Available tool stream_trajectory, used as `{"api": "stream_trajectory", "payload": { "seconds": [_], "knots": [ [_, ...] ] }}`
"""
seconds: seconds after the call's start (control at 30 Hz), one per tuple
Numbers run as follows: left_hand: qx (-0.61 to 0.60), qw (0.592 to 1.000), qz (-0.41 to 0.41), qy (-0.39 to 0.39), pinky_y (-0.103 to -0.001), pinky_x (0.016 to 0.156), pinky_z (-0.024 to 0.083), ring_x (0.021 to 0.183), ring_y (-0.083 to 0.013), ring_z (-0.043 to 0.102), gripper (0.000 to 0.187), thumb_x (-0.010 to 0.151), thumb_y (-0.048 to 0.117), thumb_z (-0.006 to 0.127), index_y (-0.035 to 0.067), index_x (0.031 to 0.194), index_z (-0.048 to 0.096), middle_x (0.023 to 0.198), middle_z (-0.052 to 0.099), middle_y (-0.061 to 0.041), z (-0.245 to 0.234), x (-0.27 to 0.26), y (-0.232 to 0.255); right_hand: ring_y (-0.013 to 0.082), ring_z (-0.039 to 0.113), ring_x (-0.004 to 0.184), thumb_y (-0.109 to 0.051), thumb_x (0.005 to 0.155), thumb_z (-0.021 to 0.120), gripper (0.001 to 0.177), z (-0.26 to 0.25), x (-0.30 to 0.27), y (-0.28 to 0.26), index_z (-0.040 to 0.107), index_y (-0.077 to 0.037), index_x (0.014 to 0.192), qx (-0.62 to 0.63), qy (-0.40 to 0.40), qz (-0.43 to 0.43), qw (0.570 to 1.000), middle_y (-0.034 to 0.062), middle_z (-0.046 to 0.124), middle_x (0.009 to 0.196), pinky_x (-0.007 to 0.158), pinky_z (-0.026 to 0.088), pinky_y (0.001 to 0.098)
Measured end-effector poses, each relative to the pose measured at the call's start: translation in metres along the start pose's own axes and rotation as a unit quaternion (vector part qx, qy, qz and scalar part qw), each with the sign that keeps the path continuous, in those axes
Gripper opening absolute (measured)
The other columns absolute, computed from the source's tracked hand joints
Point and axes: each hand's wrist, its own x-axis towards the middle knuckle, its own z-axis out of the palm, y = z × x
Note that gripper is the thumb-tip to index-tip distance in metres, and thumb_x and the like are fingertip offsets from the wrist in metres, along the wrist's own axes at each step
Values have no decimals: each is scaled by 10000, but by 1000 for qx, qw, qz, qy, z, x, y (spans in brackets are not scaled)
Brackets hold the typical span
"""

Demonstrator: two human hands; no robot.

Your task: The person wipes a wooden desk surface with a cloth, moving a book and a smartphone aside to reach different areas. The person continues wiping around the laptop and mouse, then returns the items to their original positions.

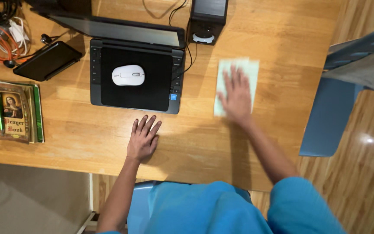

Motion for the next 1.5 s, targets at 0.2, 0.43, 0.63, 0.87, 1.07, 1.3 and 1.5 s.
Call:
{"api": "stream_trajectory", "payload": {
  "seconds": [0.2,0.43,0.63,0.87,1.07,1.3,1.5],
  "knots": [
    [-8,1000,-5,-7,-566,1227,239,1484,-346,352,582,916,264,620,206,1485,513,1580,443,-77,-1,3,-1,385,165,1584,-340,1107,532,647,-13,154,53,342,-89,1672,-10,75,-31,997,145,182,1724,1282,112,541],
    [-12,999,-21,-36,-557,1228,223,1485,-338,347,569,929,287,610,223,1486,510,1593,432,-67,-3,7,-2,444,394,1438,-99,994,556,434,-8,266,88,567,37,1406,-43,170,-151,973,214,499,1545,1245,281,539],
    [-8,998,-29,-51,-553,1244,211,1499,-335,328,596,925,294,606,222,1506,494,1611,397,-49,2,1,-3,445,540,1084,-235,910,646,258,10,291,116,690,2,1002,-15,98,-57,993,231,651,1078,964,389,552],
    [-7,999,-21,-42,-579,1232,205,1501,-359,311,637,900,280,605,234,1520,463,1617,377,-83,8,0,-4,424,394,1430,-227,1072,549,507,-40,224,243,500,63,1485,30,233,17,972,250,482,1529,1210,254,534],
    [4,998,-30,-52,-578,1231,204,1494,-355,310,641,889,290,606,247,1513,467,1607,383,-74,10,-1,-5,290,89,1608,-255,1125,318,578,-72,156,290,253,-146,1689,-22,95,318,943,92,149,1749,1307,14,424],
    [-2,999,-26,-47,-577,1233,203,1496,-355,309,636,896,295,601,246,1514,460,1611,377,-72,6,3,-6,297,82,1671,-224,1223,427,591,6,214,215,194,-4,1719,-42,197,120,972,186,141,1793,1367,-6,438],
    [2,998,-28,-52,-581,1234,191,1502,-359,301,648,884,288,607,243,1512,457,1613,376,-78,3,3,-4,315,89,1602,-333,1151,444,580,-6,201,98,294,-147,1680,-19,55,94,994,101,163,1736,1315,51,499]
  ]
}}
